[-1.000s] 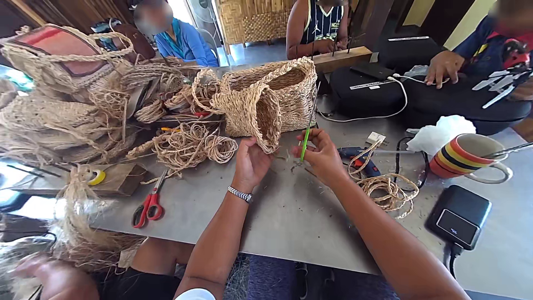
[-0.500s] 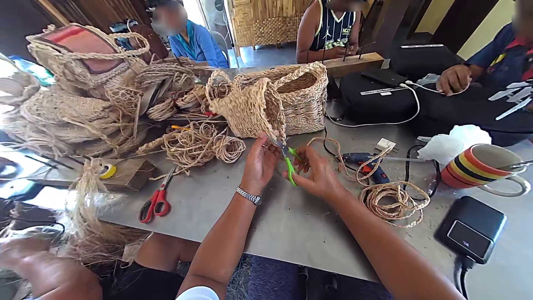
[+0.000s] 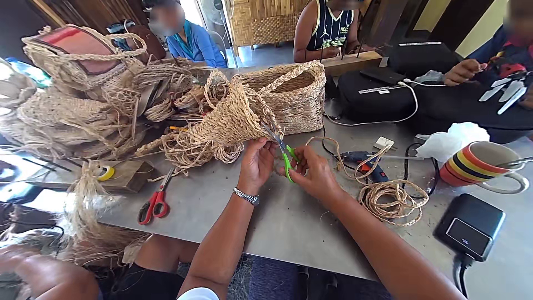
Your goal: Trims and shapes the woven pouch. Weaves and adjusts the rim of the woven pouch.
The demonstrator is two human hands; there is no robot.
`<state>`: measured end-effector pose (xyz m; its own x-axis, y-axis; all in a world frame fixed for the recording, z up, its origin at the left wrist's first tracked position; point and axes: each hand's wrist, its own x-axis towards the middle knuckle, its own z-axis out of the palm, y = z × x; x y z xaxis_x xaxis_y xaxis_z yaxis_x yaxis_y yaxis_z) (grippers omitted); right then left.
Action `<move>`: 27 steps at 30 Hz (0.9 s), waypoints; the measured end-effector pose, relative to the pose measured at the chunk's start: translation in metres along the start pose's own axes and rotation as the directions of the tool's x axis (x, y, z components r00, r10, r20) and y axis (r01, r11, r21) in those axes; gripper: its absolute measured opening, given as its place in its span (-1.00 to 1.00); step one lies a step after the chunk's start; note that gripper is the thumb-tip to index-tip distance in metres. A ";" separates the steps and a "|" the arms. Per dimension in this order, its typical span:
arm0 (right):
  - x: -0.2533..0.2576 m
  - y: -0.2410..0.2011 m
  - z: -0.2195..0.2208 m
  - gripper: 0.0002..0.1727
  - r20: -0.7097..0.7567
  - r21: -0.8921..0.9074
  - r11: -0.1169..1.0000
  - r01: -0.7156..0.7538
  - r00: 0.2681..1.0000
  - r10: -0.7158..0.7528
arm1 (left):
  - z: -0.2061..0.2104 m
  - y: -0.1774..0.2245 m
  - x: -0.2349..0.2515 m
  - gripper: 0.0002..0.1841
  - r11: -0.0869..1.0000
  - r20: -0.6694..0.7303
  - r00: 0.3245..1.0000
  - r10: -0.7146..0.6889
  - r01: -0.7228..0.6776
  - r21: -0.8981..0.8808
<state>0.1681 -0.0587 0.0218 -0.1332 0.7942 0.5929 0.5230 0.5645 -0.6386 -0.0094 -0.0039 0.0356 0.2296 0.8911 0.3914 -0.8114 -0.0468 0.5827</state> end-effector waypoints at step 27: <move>0.006 -0.003 -0.012 -0.75 0.045 0.189 0.948 -0.257 0.967 0.253 | -0.010 0.012 0.006 -0.81 0.997 -0.040 0.996 0.076 -0.076 -0.018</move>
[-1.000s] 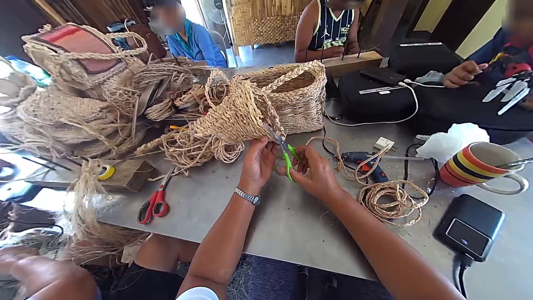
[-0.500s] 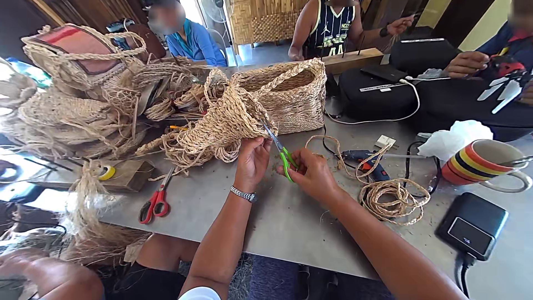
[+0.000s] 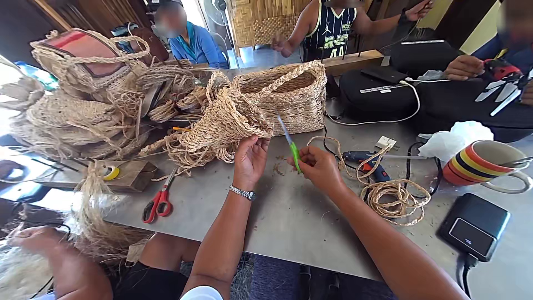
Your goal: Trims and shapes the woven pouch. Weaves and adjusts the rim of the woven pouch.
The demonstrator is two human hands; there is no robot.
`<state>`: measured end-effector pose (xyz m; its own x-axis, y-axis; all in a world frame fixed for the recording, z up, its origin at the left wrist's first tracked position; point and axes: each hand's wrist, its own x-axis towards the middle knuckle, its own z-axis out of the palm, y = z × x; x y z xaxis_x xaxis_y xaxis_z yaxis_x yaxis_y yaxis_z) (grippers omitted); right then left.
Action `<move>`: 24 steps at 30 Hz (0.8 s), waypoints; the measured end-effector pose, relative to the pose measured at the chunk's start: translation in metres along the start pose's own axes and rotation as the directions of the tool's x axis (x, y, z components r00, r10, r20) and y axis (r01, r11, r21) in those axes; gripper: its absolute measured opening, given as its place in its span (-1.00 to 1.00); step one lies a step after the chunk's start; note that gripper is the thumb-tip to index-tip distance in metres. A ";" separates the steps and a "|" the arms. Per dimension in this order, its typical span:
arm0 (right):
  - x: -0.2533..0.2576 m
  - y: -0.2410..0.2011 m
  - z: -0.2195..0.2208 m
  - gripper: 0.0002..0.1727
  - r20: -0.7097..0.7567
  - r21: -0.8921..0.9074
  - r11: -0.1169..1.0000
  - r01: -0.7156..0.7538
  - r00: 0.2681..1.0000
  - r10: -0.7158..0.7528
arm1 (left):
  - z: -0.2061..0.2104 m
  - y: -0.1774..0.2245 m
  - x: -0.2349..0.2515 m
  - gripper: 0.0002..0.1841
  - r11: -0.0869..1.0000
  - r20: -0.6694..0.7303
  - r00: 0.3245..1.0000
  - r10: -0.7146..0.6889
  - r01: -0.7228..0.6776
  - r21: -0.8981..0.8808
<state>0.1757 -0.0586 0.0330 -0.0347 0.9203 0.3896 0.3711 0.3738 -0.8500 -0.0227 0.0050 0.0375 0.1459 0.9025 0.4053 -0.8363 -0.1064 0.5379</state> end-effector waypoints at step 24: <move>-0.006 0.000 0.019 -0.54 0.063 0.060 0.983 0.174 0.982 -0.177 | 0.005 -0.018 -0.009 -0.71 0.978 -0.020 0.993 -0.112 0.114 0.174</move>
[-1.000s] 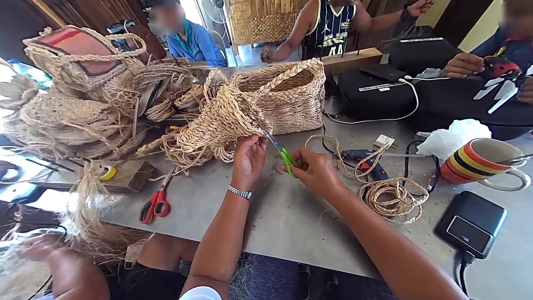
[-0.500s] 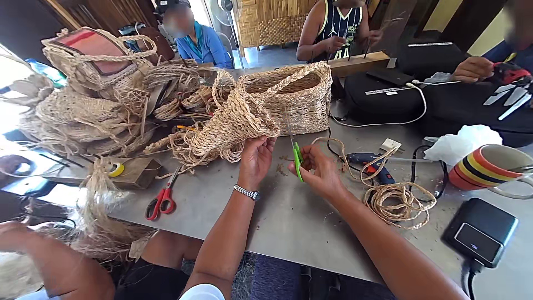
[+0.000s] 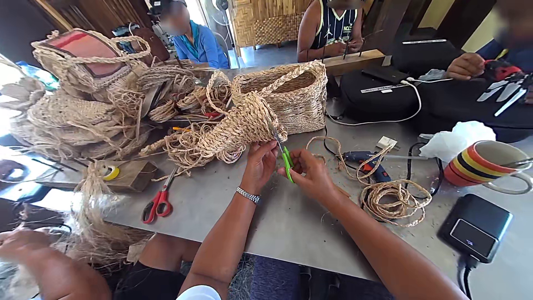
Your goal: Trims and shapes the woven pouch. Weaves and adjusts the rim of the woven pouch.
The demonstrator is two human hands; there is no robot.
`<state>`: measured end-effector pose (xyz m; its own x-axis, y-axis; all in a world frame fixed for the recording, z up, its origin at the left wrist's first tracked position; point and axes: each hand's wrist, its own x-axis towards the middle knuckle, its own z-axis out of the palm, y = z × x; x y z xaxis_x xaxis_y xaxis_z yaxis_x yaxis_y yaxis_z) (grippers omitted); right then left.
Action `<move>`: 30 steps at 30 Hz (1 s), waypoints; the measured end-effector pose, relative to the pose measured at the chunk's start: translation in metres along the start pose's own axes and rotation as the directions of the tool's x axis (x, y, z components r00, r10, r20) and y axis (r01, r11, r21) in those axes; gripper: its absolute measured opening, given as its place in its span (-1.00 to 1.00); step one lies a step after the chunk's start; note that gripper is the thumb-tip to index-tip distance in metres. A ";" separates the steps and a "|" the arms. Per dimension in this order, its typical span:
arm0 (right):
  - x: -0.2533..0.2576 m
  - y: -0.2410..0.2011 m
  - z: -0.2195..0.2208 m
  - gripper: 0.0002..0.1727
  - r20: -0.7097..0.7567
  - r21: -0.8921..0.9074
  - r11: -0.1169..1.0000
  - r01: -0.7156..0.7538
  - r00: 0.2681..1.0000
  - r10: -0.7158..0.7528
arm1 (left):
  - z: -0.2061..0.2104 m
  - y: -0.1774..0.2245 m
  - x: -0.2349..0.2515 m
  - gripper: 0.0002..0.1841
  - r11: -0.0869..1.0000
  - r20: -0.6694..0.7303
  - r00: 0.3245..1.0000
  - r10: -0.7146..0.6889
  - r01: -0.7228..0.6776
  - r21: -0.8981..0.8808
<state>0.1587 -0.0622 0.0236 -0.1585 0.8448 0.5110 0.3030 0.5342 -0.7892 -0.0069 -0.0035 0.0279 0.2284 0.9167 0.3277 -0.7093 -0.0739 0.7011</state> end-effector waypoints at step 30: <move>-0.002 -0.010 0.006 -0.57 0.011 0.095 0.988 -0.121 0.993 0.120 | 0.000 -0.001 0.002 -0.56 0.993 -0.066 0.993 0.097 -0.092 0.072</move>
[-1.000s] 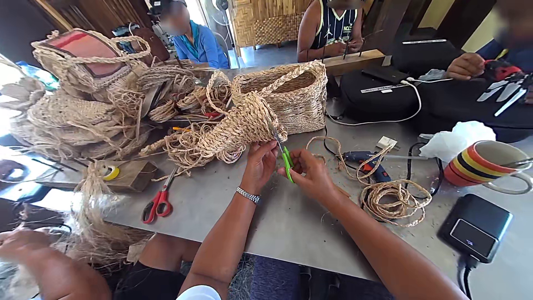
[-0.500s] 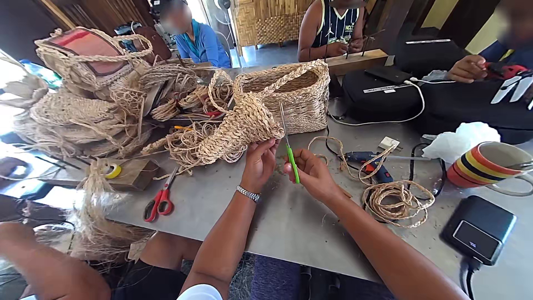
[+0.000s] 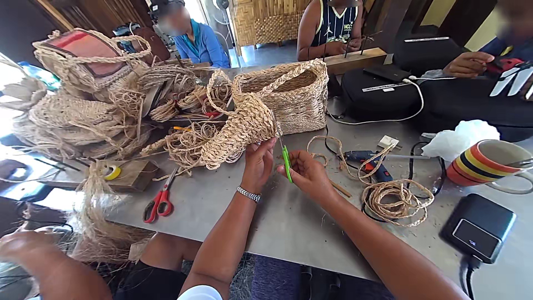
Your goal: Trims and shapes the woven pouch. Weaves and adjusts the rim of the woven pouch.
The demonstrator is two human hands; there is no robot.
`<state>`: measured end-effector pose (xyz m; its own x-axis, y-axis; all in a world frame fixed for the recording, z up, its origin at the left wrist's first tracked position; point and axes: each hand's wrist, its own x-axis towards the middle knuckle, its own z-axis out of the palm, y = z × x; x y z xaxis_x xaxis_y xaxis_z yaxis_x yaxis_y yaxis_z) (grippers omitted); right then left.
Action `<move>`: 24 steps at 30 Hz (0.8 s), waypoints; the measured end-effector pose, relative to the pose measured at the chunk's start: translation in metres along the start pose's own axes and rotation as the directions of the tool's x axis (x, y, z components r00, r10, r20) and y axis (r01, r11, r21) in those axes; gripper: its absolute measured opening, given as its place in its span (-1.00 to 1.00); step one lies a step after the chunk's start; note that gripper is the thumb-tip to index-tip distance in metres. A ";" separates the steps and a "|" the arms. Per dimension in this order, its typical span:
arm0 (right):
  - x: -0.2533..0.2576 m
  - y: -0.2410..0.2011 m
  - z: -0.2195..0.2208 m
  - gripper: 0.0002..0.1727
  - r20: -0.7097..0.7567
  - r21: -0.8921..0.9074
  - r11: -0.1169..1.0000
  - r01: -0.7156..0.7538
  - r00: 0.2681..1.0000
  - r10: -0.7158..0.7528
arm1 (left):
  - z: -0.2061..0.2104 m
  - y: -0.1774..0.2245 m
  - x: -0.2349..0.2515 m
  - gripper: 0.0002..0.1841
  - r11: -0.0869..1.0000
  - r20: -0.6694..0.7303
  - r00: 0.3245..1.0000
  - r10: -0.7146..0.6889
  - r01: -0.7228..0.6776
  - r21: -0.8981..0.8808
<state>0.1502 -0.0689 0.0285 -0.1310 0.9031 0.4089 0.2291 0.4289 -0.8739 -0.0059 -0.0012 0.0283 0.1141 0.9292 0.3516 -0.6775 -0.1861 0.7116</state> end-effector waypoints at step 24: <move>0.009 0.015 -0.016 -0.72 -0.034 0.019 0.980 -0.198 0.980 0.199 | 0.003 0.027 0.001 -0.37 0.033 0.377 0.829 0.412 -0.428 0.903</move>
<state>0.1683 -0.0543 0.0234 -0.0502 0.9705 0.2359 0.2316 0.2410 -0.9425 -0.0216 -0.0063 0.0493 0.0899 0.5735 0.8143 0.5850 -0.6921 0.4228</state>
